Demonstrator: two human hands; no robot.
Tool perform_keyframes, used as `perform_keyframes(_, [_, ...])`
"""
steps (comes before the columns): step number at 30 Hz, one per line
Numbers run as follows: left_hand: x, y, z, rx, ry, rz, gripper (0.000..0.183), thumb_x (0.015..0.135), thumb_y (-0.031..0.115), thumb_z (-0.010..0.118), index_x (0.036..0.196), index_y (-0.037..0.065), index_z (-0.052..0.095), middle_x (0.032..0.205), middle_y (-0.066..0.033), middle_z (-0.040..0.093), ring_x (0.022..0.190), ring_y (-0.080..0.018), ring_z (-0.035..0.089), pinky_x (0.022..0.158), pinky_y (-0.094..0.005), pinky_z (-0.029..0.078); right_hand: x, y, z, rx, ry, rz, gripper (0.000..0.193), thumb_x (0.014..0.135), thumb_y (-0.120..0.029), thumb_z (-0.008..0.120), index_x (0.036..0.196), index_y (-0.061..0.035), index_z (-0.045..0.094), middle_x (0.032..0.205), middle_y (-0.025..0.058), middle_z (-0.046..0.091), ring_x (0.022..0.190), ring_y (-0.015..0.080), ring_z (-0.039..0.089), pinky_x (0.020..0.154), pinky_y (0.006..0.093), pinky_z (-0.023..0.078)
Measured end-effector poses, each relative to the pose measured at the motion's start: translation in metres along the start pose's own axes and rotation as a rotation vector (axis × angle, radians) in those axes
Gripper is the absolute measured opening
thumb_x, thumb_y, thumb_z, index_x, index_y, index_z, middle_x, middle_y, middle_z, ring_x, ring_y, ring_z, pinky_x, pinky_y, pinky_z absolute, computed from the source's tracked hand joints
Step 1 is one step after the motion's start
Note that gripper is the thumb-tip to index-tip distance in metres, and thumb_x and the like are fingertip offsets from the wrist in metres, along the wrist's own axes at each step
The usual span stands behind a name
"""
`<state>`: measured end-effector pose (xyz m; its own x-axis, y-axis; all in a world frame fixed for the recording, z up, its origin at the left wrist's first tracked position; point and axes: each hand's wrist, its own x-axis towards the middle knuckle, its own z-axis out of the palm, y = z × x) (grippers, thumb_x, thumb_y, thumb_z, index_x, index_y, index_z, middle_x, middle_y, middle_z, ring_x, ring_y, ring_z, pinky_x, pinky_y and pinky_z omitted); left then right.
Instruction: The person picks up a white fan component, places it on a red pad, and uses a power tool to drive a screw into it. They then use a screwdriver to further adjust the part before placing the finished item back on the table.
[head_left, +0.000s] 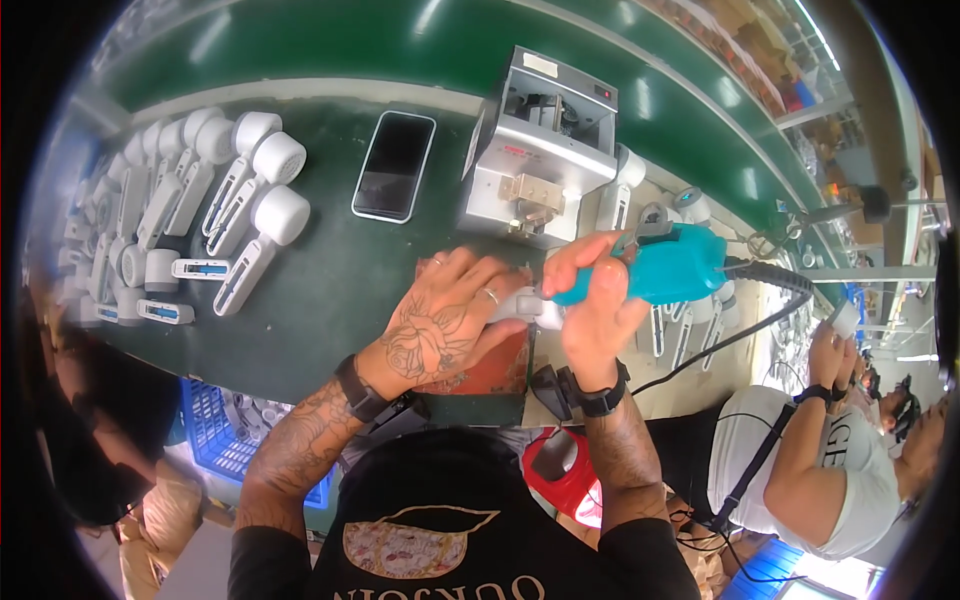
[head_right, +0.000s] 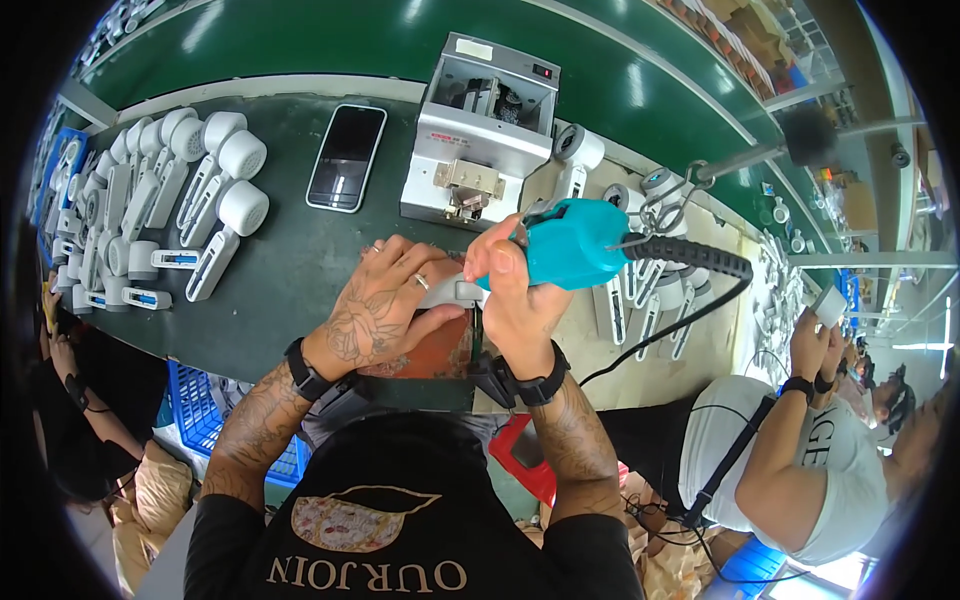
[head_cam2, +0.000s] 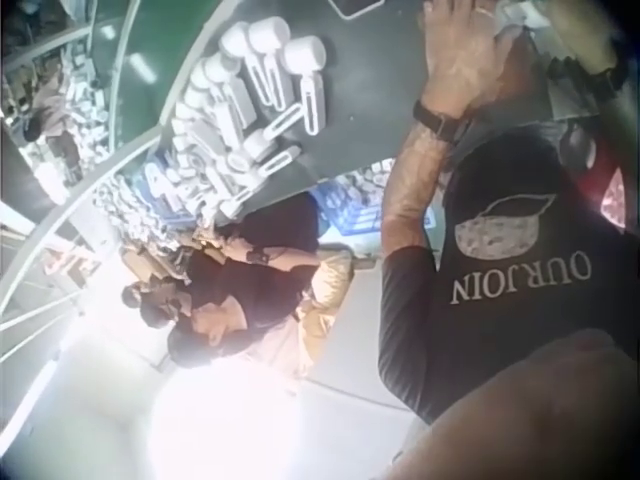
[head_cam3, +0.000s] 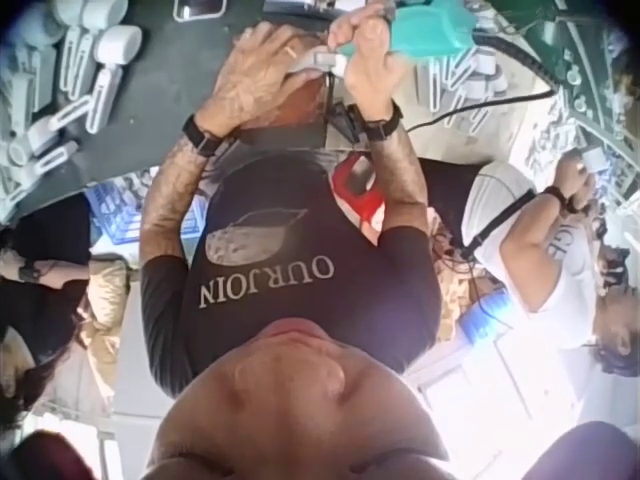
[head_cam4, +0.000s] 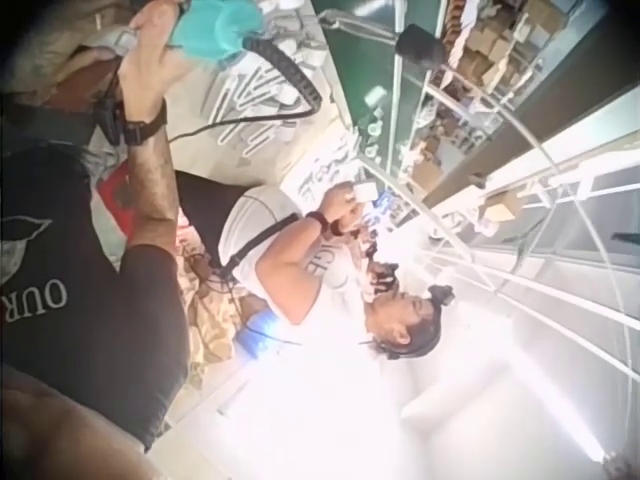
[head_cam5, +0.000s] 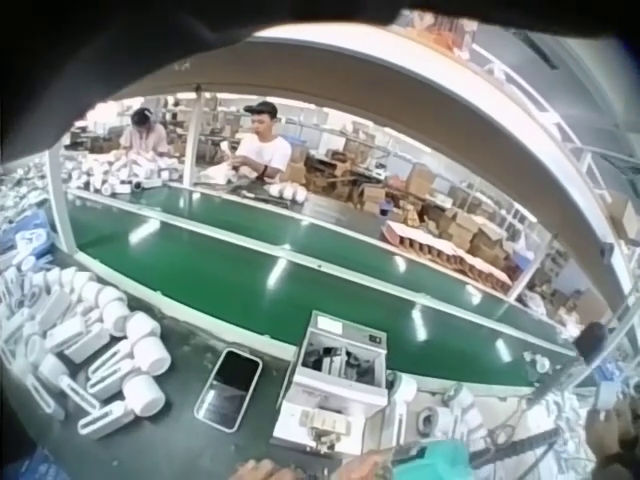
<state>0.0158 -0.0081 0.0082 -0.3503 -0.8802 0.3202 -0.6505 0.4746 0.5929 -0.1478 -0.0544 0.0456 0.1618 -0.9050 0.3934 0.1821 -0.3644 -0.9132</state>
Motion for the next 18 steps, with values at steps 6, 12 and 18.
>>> perform_keyframes(6, [-0.002, -0.001, -0.001, 0.008, 0.037, 0.031, 0.043, 0.084, 0.033, 0.073, 0.119, 0.01, 0.064, 0.115, -0.006, 0.058, 0.1, -0.0283, 0.053, 0.089, -0.0452, 0.045, 0.004, -0.004, 0.002, 0.0, -0.013, 0.046, 0.039, 0.101, -0.038, 0.056, 0.099, 0.0003, 0.049, 0.071, 0.0093, 0.053, 0.063, 0.0188, 0.053, 0.058, 0.0329, 0.046])
perform_keyframes(12, [-0.006, -0.003, 0.0, -0.009, 0.093, 0.042, 0.044, 0.084, 0.032, 0.073, 0.122, 0.011, 0.064, 0.108, -0.0058, 0.058, 0.098, -0.0267, 0.054, 0.086, -0.0425, 0.045, 0.041, -0.011, 0.016, -0.094, 0.037, -0.108, 0.039, 0.104, -0.038, 0.052, 0.108, 0.0013, 0.053, 0.072, 0.0069, 0.057, 0.066, 0.0186, 0.058, 0.059, 0.0316, 0.047])
perform_keyframes(18, [-0.008, -0.001, -0.003, -0.034, 0.107, 0.031, 0.043, 0.084, 0.03, 0.07, 0.123, 0.012, 0.064, 0.108, -0.0062, 0.058, 0.097, -0.0271, 0.054, 0.086, -0.0426, 0.045, 0.057, 0.012, 0.029, -0.127, 0.111, -0.147, 0.03, 0.103, -0.031, 0.054, 0.099, -0.0009, 0.054, 0.07, 0.0058, 0.057, 0.061, 0.0157, 0.056, 0.056, 0.029, 0.046])
